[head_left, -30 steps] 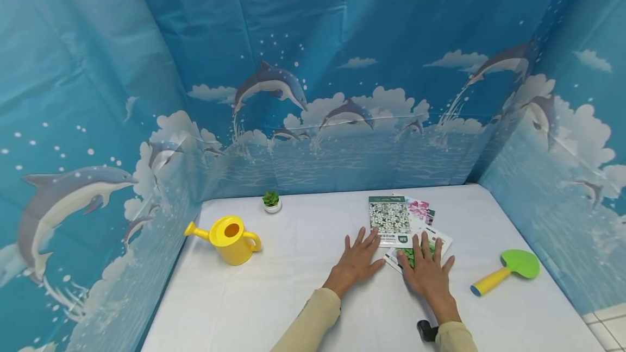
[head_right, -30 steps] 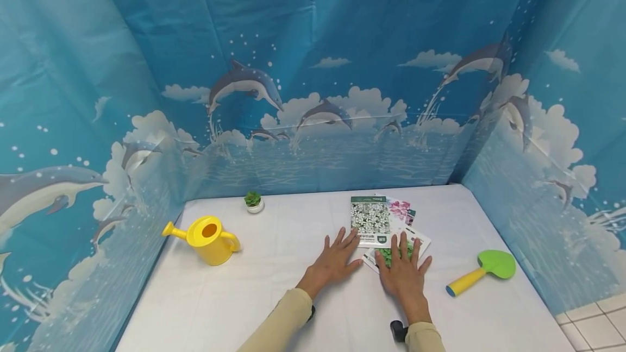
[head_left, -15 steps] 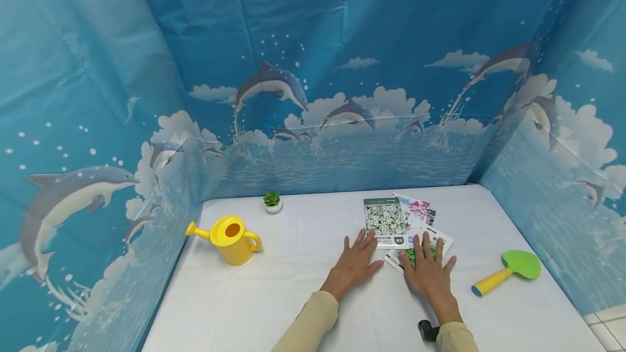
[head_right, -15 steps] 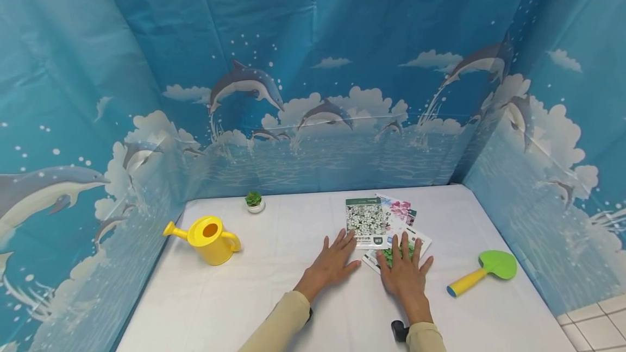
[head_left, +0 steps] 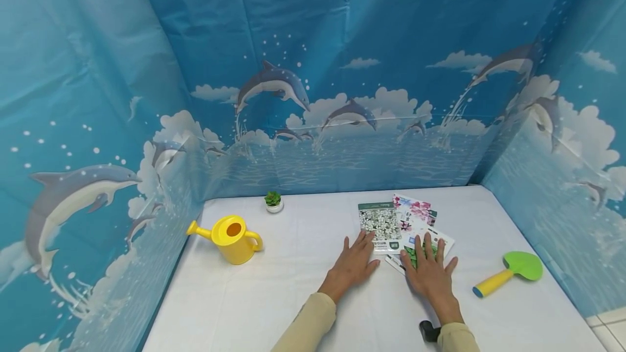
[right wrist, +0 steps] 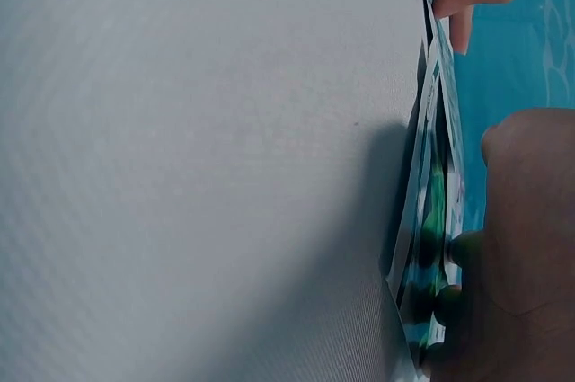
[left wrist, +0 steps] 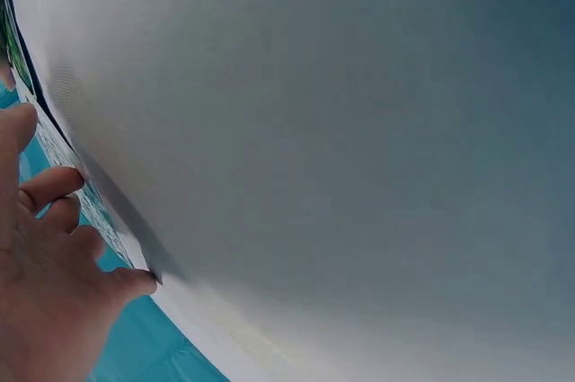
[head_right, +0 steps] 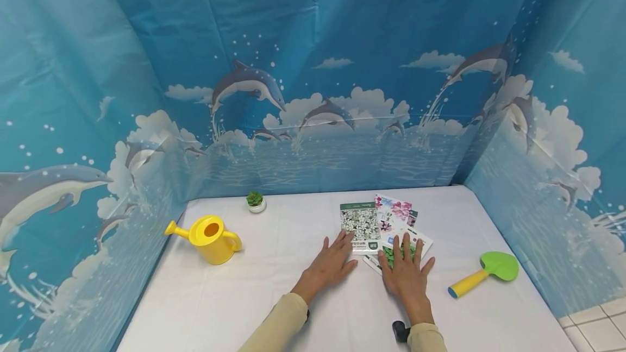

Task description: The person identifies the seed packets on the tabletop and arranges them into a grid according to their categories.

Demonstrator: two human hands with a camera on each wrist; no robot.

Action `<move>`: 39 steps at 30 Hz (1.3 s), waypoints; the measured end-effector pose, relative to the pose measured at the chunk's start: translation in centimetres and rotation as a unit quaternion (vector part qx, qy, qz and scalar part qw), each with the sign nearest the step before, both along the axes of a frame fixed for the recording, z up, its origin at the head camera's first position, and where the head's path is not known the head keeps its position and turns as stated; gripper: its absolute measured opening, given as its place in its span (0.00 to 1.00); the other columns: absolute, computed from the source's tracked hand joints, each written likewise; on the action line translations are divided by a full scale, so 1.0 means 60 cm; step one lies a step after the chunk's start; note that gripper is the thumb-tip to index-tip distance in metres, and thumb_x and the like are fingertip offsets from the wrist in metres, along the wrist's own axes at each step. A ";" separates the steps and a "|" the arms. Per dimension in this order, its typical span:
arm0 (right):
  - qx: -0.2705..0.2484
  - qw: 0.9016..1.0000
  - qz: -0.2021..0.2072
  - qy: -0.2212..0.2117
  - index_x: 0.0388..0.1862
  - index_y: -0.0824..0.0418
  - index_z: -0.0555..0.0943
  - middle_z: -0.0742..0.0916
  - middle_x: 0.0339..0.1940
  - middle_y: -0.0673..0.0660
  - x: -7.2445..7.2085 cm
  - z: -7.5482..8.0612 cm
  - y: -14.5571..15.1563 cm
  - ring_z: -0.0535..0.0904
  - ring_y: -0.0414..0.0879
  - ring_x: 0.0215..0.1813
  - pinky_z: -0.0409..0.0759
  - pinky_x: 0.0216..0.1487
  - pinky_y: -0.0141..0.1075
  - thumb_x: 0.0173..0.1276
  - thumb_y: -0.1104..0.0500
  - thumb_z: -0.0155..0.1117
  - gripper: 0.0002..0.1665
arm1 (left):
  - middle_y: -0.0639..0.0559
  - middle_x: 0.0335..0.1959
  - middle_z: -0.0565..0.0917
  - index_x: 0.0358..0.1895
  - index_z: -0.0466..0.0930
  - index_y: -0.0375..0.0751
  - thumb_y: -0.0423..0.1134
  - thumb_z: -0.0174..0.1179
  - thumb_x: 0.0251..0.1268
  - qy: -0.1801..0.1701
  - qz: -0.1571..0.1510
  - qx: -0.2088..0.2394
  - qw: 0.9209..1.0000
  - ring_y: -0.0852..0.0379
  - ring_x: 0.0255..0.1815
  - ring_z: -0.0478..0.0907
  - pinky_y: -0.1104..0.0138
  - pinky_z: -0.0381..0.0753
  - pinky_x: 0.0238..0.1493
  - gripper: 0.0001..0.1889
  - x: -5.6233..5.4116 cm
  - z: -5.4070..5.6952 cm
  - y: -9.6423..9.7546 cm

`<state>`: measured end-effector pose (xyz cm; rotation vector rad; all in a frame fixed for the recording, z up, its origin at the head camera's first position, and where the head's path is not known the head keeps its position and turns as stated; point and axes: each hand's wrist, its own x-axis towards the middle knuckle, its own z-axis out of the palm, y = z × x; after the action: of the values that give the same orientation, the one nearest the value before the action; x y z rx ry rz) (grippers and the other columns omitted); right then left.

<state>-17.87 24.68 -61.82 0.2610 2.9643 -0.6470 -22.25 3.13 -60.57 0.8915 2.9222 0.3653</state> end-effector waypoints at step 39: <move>0.000 1.000 0.000 0.000 0.88 0.71 0.45 0.43 0.88 0.75 -0.001 -0.005 0.001 0.25 0.76 0.86 0.17 0.74 0.78 0.87 0.35 0.43 0.52 | 0.54 0.88 0.61 0.70 0.77 0.48 0.52 0.61 0.82 0.042 -0.021 -0.055 0.997 0.52 0.89 0.52 0.41 0.65 0.81 0.22 0.019 -0.005 -0.038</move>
<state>-17.90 24.73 -62.09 0.2612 2.9634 -0.6476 -21.13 0.85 -60.84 0.9735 2.9598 0.1658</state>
